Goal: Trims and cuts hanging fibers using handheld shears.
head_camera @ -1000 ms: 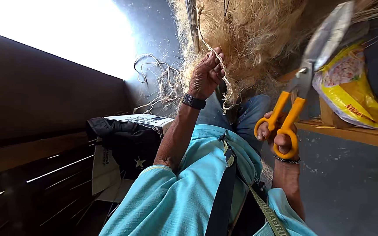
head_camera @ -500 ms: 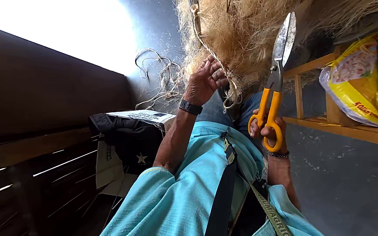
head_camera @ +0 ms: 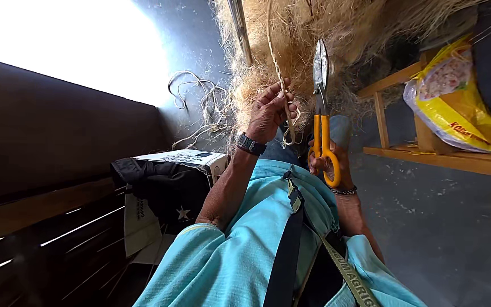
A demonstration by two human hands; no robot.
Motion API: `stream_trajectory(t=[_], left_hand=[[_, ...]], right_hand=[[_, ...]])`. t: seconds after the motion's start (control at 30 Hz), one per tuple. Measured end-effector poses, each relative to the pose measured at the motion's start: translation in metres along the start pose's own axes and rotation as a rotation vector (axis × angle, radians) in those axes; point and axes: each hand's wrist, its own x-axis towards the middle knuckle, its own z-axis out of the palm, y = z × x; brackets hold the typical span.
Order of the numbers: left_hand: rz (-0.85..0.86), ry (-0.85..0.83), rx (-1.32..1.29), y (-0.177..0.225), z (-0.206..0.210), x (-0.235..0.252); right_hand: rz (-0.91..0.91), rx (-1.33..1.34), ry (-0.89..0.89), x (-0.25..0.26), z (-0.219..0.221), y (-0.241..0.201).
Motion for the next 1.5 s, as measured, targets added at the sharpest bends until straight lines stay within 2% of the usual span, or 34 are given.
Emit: stream_trajectory(t=[0.13,0.2,0.33,0.63,0.93,1.5], left_hand=[[0.046,0.15,0.062,0.001,0.005,-0.001],[0.093,0.174,0.08,0.0,0.004,0.0],[0.185,0.163,0.142,0.001,0.0,0.004],[0.133,0.086,0.125,0.007,0.001,0.013],[0.181,0.04,0.126,0.004,-0.004,0.019],[0.31,0.189,0.156,0.015,0.001,0.024]], right_hand=[[-0.062,-0.081,0.033,-0.006,0.003,-0.005],[-0.097,-0.175,0.049,-0.01,0.004,-0.009],[-0.117,-0.19,0.038,-0.017,0.003,-0.013],[-0.063,-0.102,0.034,-0.034,-0.005,-0.003],[-0.06,-0.096,0.01,-0.038,-0.006,-0.006],[0.032,-0.192,-0.064,-0.043,0.005,-0.014]])
